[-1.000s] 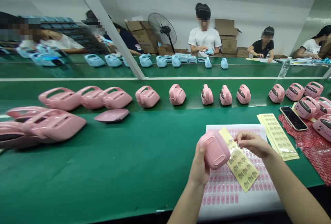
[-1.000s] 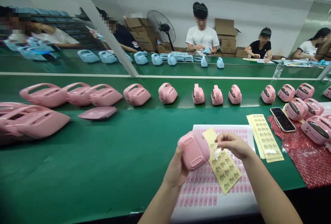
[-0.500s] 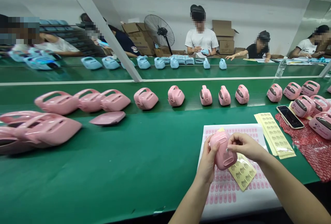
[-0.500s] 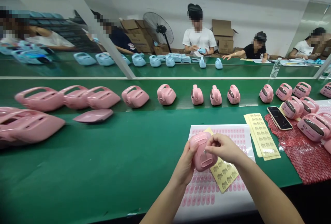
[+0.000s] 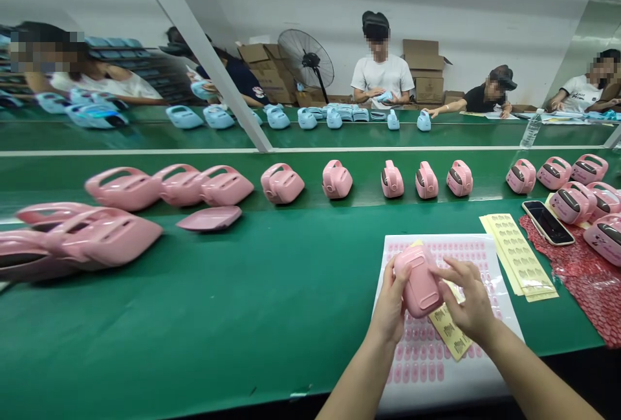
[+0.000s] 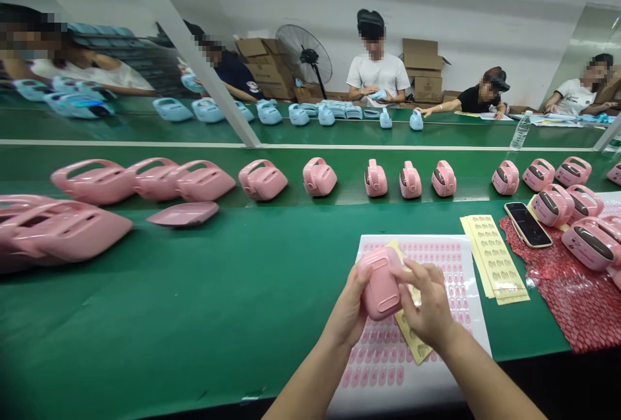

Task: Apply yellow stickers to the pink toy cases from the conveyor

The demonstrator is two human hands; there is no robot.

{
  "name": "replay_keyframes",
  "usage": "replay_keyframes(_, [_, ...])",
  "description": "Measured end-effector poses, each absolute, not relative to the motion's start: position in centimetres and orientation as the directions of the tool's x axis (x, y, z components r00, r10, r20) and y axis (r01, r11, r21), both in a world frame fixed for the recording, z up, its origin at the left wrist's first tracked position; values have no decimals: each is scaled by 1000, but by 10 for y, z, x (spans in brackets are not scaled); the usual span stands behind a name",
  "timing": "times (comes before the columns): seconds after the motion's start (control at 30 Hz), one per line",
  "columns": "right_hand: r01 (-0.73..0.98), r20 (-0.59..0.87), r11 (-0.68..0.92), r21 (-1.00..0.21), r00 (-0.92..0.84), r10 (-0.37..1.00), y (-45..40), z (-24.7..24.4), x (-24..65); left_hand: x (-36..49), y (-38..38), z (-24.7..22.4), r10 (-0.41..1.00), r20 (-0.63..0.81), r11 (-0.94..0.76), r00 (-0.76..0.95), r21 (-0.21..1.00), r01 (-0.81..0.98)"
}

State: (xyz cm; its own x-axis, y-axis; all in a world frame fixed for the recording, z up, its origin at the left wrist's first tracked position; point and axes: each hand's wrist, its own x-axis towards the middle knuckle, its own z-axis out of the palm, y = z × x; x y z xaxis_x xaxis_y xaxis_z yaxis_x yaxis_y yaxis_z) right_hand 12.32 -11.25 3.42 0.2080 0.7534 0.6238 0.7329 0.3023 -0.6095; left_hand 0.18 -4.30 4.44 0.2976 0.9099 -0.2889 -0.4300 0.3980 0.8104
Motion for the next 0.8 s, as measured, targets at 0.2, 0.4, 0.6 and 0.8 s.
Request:
replay_keyframes(0.2, [626, 563, 201, -753, 455, 690, -109, 43, 131, 3, -44, 44, 909, -300, 403, 290, 810, -426])
replay_keyframes(0.4, [283, 225, 96, -954, 468, 854, -107, 66, 138, 2, -44, 45, 892, -312, 429, 328, 812, -395])
replay_keyframes(0.6, [160, -144, -160, -974, 109, 984, -94, 88, 141, 2, -43, 45, 900, -281, 408, 334, 813, -414])
replay_keyframes(0.8, [235, -228, -247, -940, 108, 968, -88, 92, 136, 1, -42, 44, 896, -287, 415, 339, 811, -412])
